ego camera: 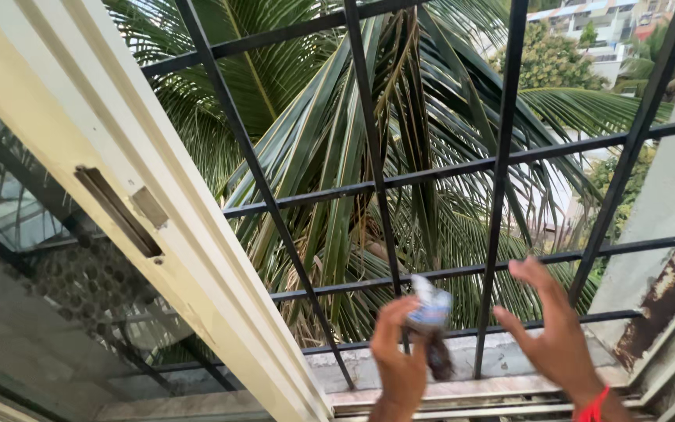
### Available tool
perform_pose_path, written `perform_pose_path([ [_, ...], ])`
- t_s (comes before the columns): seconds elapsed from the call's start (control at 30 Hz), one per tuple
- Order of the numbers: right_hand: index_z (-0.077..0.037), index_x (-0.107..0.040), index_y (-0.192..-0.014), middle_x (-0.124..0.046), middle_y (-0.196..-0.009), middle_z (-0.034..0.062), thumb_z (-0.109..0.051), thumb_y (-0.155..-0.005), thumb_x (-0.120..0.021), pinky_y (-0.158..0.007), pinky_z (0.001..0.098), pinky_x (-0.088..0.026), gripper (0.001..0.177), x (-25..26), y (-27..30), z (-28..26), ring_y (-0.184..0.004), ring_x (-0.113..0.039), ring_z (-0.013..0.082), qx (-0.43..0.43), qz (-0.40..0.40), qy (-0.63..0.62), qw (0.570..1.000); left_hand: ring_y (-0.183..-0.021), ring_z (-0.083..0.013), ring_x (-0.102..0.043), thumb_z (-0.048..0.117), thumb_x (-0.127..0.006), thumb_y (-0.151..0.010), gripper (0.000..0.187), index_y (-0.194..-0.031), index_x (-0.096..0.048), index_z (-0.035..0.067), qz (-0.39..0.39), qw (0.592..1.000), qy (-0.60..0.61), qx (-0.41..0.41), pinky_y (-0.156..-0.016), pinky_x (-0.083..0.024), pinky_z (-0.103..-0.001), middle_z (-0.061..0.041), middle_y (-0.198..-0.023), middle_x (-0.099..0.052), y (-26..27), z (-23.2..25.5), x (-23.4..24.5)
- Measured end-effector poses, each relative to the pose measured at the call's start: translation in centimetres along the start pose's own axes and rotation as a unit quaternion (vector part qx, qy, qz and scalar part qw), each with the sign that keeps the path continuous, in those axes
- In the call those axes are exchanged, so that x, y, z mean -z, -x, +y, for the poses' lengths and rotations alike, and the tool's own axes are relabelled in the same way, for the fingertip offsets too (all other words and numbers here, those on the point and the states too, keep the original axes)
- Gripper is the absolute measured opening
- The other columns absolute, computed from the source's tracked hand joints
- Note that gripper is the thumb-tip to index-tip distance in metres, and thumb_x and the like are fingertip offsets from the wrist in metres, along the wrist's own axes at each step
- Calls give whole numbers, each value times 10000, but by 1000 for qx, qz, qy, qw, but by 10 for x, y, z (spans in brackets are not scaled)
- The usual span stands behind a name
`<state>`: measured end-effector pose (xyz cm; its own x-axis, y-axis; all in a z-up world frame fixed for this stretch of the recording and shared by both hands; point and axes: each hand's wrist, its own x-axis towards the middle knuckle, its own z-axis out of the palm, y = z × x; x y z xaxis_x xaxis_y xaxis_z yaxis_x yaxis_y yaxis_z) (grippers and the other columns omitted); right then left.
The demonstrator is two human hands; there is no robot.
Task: The person wipes the horizontal and vertical metal bars of a window grill with a cloth, moving between different sections of the frame.
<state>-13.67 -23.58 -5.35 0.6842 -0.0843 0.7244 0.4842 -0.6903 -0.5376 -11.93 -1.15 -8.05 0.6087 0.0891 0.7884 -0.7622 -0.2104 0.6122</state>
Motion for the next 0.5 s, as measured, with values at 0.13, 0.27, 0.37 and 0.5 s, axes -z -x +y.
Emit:
perform_pose_path([
  [0.13, -112, -497, -1417, -650, -1309, 110, -93, -704, -820, -1097, 422, -416, 783, -34, 61, -3, -1261, -599, 243, -135, -54, -249, 957, -1126, -264, -751, -8, -792, -890, 300, -1165, -677, 24, -119, 986, 100, 54, -957, -644, -355, -152, -1194, -722, 8, 29, -5],
  [0.27, -73, -584, -1317, -719, -1144, 135, 53, -708, -806, -948, 336, -563, 660, -54, 84, 27, -1090, -703, 201, -188, -16, -393, 900, -1058, -248, -779, -6, -772, -839, 352, -1181, -702, 38, -180, 974, 94, 97, -929, -622, -360, -138, -1133, -767, 0, 38, -5],
  [0.37, -74, -660, -1183, -706, -1126, 90, 44, -680, -797, -798, 286, -614, 535, -35, 72, 53, -960, -711, 165, -101, 31, -241, 965, -1076, -275, -766, 85, -787, -890, 286, -1164, -721, 37, -172, 984, 36, -40, -953, -615, -403, -145, -1128, -772, -15, 25, 4],
  [0.5, -7, -653, -1160, -629, -1152, 142, -70, -889, -847, -914, 304, -553, 339, 8, 39, 78, -1015, -635, 230, -3, 244, 71, 967, -968, -255, -779, 395, -626, -1016, 337, -1044, -751, 83, 40, 991, -88, -96, -881, -639, -415, -107, -1017, -785, -63, -9, 35],
])
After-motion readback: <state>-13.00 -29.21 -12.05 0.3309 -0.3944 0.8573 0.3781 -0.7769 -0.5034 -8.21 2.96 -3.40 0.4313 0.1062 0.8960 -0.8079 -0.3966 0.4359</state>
